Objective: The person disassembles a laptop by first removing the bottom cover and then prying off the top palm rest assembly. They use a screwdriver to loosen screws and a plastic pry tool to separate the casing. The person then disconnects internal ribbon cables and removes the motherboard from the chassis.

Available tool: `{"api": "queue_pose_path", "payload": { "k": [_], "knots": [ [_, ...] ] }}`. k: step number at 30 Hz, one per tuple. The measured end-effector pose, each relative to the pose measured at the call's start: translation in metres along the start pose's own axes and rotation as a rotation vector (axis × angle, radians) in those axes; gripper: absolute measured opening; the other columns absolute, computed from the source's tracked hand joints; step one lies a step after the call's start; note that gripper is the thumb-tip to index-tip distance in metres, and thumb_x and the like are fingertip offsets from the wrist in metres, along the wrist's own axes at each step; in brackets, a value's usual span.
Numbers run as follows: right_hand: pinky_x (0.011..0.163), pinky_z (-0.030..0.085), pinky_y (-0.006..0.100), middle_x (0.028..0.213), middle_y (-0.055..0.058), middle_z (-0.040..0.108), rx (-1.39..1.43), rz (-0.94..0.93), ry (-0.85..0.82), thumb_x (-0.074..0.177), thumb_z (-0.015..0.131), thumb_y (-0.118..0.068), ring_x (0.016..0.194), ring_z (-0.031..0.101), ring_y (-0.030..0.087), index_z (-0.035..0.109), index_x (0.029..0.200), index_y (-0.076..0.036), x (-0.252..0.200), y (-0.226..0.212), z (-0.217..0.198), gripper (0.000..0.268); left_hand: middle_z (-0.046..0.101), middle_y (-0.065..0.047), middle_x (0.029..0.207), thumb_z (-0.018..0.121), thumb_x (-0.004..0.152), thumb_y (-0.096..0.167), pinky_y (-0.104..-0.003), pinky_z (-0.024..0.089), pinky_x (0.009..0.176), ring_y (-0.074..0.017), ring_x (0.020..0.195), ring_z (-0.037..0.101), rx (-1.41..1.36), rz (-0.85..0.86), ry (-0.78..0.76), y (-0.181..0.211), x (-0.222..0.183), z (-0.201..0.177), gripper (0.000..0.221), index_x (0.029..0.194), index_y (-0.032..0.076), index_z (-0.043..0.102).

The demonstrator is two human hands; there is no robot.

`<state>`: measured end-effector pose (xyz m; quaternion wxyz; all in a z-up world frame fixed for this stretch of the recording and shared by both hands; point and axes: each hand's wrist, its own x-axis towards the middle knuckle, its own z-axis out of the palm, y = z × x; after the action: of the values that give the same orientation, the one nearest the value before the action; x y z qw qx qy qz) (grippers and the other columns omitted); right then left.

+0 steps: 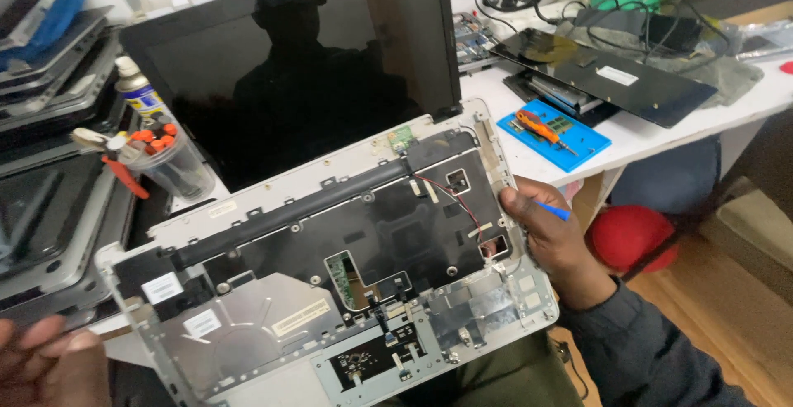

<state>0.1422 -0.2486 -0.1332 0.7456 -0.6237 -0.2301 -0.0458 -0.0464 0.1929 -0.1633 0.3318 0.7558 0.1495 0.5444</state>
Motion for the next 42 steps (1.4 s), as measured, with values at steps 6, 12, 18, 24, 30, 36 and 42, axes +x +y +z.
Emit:
{"api": "queue_pose_path", "payload": {
  "k": [6,12,18,24,30,36,42],
  "knots": [
    [0.059,0.050,0.028,0.079,0.005,0.070,0.120,0.004,-0.082,0.091,0.055,-0.030,0.068,0.065,0.015,0.070,0.089,-0.001,-0.001,-0.006,0.003,0.033,0.061,0.004,0.071,0.077,0.073,0.016,-0.024,0.044,0.044,-0.0085,0.050,0.047,-0.163,0.269,-0.727,0.274,-0.009,0.096,0.030,0.101,0.015,0.069],
    [0.062,0.050,0.028,0.084,0.007,0.071,0.187,0.025,-0.056,0.089,0.059,-0.030,0.071,0.066,0.017,0.070,0.094,0.001,-0.002,-0.009,0.006,0.033,0.069,-0.016,0.076,0.065,0.079,0.026,-0.057,0.043,0.051,-0.0456,0.067,0.061,0.152,0.507,-1.068,0.285,-0.008,0.177,0.043,0.118,0.010,0.057],
    [0.045,0.036,0.024,0.057,0.000,0.057,0.154,0.078,-0.032,0.089,0.059,-0.033,0.049,0.051,0.009,0.064,0.071,-0.005,-0.001,-0.007,0.004,0.033,0.067,-0.014,0.072,0.066,0.078,0.026,-0.056,0.041,0.050,-0.0456,0.066,0.059,0.124,0.452,-1.046,0.276,-0.005,0.184,0.029,0.102,0.009,0.062],
    [0.049,0.048,0.027,0.068,0.009,0.066,0.279,0.100,-0.030,0.090,0.060,-0.027,0.057,0.063,0.017,0.067,0.081,0.001,-0.001,0.002,0.002,0.031,0.058,-0.016,0.055,0.056,0.083,0.019,-0.055,0.034,0.044,-0.0443,0.050,0.051,0.082,0.530,-0.988,0.269,-0.009,0.188,0.015,0.072,0.009,0.055],
    [0.056,0.053,0.031,0.078,0.013,0.070,0.285,0.091,-0.044,0.090,0.058,-0.026,0.066,0.068,0.022,0.068,0.089,0.004,-0.002,-0.004,0.005,0.032,0.057,-0.007,0.053,0.078,0.066,0.029,-0.044,0.037,0.035,-0.0328,0.043,0.055,0.158,0.702,-0.851,0.268,-0.019,0.186,0.033,0.076,0.011,0.052],
    [0.052,0.053,0.033,0.074,0.016,0.070,0.296,0.193,0.038,0.087,0.059,-0.025,0.061,0.067,0.025,0.068,0.090,0.006,-0.004,-0.009,0.010,0.032,0.057,-0.013,0.053,0.054,0.076,0.012,-0.052,0.032,0.041,-0.0416,0.045,0.049,0.029,0.446,-1.022,0.267,-0.001,0.188,0.007,0.082,0.012,0.055],
    [0.031,0.051,0.029,0.062,0.023,0.066,0.299,0.212,0.031,0.087,0.060,-0.027,0.039,0.062,0.024,0.062,0.086,0.011,-0.004,-0.006,0.009,0.038,0.055,-0.007,0.050,0.055,0.079,0.009,-0.046,0.032,0.041,-0.0329,0.043,0.049,-0.085,0.433,-1.025,0.264,0.006,0.186,0.007,0.073,0.012,0.056]
  ]
}}
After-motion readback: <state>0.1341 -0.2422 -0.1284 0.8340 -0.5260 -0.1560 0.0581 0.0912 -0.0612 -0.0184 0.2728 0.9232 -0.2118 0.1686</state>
